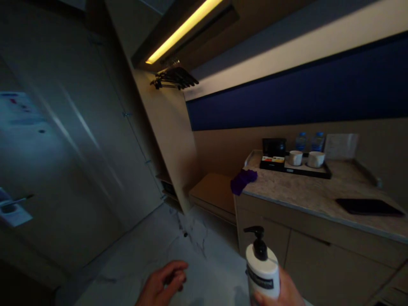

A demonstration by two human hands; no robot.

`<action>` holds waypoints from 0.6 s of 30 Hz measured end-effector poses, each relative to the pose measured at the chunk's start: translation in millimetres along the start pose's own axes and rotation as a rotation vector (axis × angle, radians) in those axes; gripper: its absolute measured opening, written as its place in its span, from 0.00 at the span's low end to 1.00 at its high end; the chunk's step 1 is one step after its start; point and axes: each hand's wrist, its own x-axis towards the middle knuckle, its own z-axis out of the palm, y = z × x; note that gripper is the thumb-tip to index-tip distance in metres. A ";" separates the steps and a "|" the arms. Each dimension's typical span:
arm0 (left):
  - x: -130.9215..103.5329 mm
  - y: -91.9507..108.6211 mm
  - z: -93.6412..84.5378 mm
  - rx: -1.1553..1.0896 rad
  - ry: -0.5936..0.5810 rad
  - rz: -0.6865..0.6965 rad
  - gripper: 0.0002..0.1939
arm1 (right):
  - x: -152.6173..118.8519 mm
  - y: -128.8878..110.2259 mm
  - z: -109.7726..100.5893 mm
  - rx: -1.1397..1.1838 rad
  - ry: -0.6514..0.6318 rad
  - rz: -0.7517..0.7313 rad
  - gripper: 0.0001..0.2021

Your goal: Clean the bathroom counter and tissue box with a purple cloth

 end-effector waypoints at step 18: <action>500.4 149.9 261.7 0.705 -0.102 0.382 0.41 | 168.3 9.8 -214.0 0.074 0.388 -0.038 0.31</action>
